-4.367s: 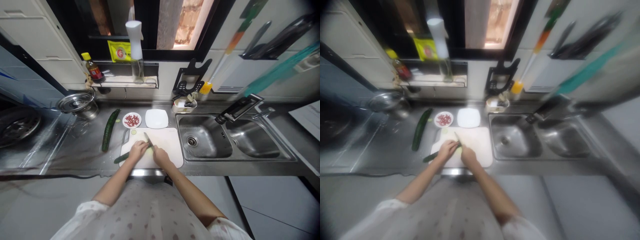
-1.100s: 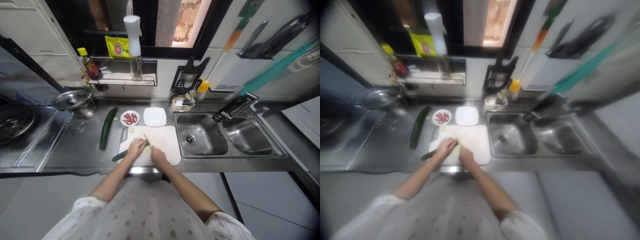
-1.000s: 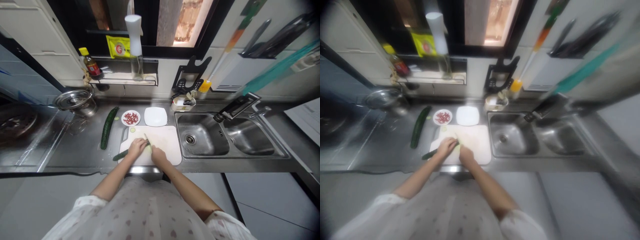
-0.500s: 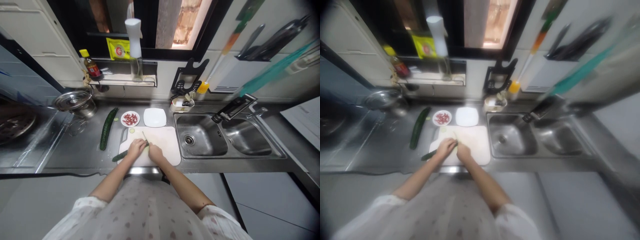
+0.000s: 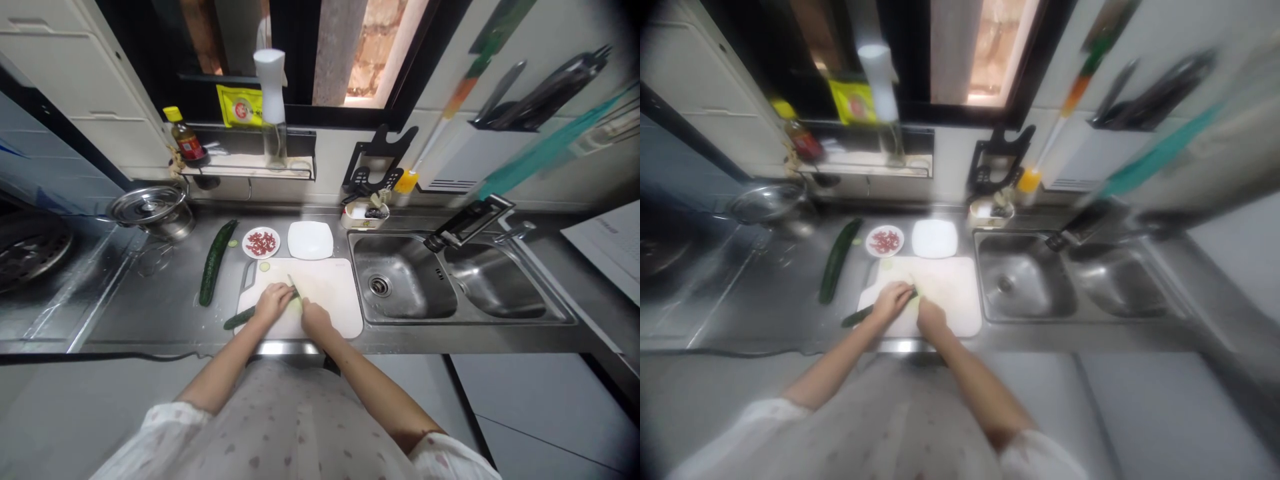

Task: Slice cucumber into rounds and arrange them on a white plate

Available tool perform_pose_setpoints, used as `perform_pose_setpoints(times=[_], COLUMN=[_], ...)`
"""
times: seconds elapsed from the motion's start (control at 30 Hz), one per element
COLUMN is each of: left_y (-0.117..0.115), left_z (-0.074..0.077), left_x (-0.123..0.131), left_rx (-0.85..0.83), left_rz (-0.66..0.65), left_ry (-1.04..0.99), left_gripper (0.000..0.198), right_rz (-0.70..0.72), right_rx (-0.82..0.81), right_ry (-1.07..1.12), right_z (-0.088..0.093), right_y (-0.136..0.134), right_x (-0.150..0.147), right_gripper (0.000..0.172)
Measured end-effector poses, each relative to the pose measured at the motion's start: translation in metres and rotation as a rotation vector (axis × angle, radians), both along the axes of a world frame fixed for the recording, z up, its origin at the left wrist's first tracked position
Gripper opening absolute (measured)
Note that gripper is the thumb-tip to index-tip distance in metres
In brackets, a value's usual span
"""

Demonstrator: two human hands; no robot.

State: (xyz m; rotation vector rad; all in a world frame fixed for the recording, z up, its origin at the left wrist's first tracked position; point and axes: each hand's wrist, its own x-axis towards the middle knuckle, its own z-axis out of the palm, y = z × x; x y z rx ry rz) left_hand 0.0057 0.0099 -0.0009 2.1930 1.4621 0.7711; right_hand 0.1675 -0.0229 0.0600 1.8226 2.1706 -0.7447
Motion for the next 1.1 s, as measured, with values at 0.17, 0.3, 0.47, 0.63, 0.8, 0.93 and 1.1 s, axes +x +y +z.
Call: perform_pose_setpoints(times=[0.17, 0.3, 0.47, 0.63, 0.8, 0.93, 1.1], left_y=[0.001, 0.001, 0.001, 0.000, 0.000, 0.002, 0.002], left_z=[-0.003, -0.004, -0.002, 0.001, 0.000, -0.001, -0.002], left_x=[0.000, -0.001, -0.001, -0.001, -0.002, -0.002, 0.000], left_rx=[-0.002, -0.005, -0.004, 0.002, 0.015, 0.011, 0.000], left_rz=[0.001, -0.001, -0.004, -0.003, -0.004, -0.011, -0.002], left_ry=[0.004, -0.001, 0.008, 0.016, 0.013, 0.016, 0.007], left_gripper=[0.021, 0.021, 0.021, 0.021, 0.021, 0.021, 0.022], right_rz=[-0.005, -0.010, -0.020, -0.029, -0.034, -0.033, -0.032], right_rx=[-0.004, 0.008, 0.032, 0.059, 0.049, 0.035, 0.008], right_ry=[0.017, 0.041, 0.054, 0.080, 0.086, 0.072, 0.039], right_z=[-0.001, -0.002, -0.007, -0.012, -0.009, -0.005, -0.004], right_y=[0.007, 0.013, 0.017, 0.019, 0.022, 0.021, 0.003], right_x=[-0.003, -0.006, -0.010, -0.011, -0.012, -0.012, -0.003], right_gripper=[0.034, 0.034, 0.034, 0.035, 0.035, 0.035, 0.035])
